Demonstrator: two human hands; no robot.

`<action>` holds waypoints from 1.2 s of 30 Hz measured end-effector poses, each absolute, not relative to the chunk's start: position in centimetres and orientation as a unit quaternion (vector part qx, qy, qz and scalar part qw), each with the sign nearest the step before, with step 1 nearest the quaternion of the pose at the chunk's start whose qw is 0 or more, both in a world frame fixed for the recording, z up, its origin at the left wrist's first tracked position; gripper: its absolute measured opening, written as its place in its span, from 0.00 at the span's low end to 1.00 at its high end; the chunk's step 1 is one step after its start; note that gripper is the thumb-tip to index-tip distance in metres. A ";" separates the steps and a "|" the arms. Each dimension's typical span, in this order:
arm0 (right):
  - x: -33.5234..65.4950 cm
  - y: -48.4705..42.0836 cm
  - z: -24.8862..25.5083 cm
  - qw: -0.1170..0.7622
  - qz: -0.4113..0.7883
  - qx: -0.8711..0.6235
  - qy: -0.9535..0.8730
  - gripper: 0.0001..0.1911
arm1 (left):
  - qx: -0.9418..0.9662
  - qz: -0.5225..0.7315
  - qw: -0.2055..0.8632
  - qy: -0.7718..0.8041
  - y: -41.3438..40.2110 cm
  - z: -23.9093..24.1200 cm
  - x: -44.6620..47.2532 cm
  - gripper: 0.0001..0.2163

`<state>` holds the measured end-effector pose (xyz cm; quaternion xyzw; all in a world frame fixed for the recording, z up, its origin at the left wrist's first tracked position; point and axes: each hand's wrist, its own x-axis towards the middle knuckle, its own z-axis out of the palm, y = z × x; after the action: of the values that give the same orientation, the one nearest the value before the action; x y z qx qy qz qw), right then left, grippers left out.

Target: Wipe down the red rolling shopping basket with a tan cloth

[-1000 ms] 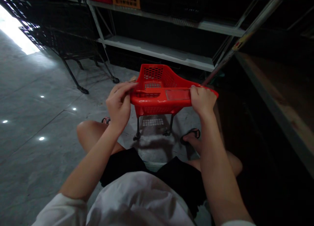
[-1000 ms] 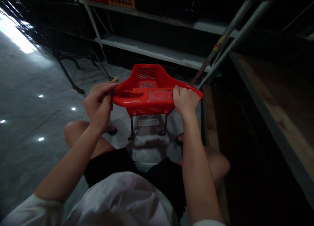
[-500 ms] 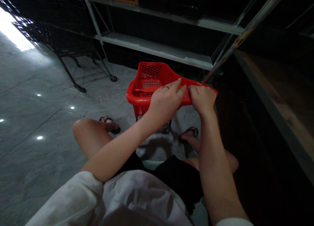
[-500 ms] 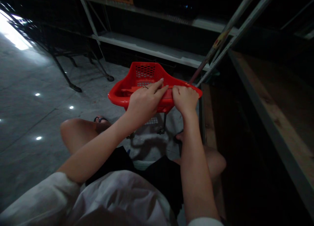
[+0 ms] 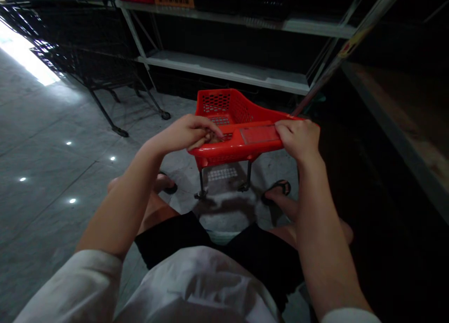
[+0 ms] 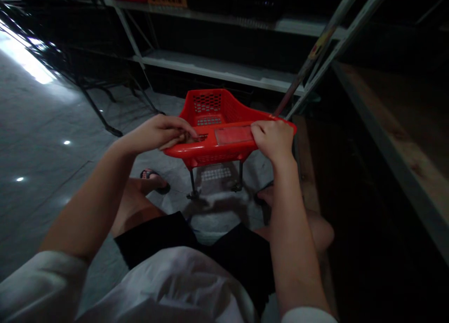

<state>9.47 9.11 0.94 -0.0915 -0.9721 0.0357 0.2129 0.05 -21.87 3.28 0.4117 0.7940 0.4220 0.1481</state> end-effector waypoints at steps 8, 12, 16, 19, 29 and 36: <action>9.5 14.0 1.3 0.177 0.035 -0.109 -0.978 0.22 | 0.306 0.590 0.111 0.739 -16.7 -2.2 -6.7 0.11; 10.4 10.1 2.9 0.231 0.061 -0.068 -0.969 0.23 | 0.290 0.611 0.055 0.734 -14.0 -3.6 -6.4 0.11; 10.9 3.3 3.4 0.196 0.151 -0.020 -0.969 0.21 | 0.274 0.603 -0.012 0.749 -11.4 -3.9 -4.1 0.12; 11.6 1.8 3.2 0.141 0.156 -0.073 -0.975 0.19 | 0.266 0.578 -0.062 0.769 -9.8 -4.1 -1.4 0.13; 17.4 10.8 3.5 0.106 0.287 -0.069 -0.949 0.18 | 0.327 0.464 -0.102 0.817 -5.1 -2.6 10.7 0.12; 18.0 14.9 2.0 0.312 0.342 -0.213 -0.860 0.22 | 0.414 0.419 -0.040 0.807 1.6 0.5 16.7 0.17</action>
<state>18.04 14.91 1.99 -0.2126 -0.8604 0.3420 0.3125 16.72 1.62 0.45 0.4141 0.8070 0.4192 -0.0400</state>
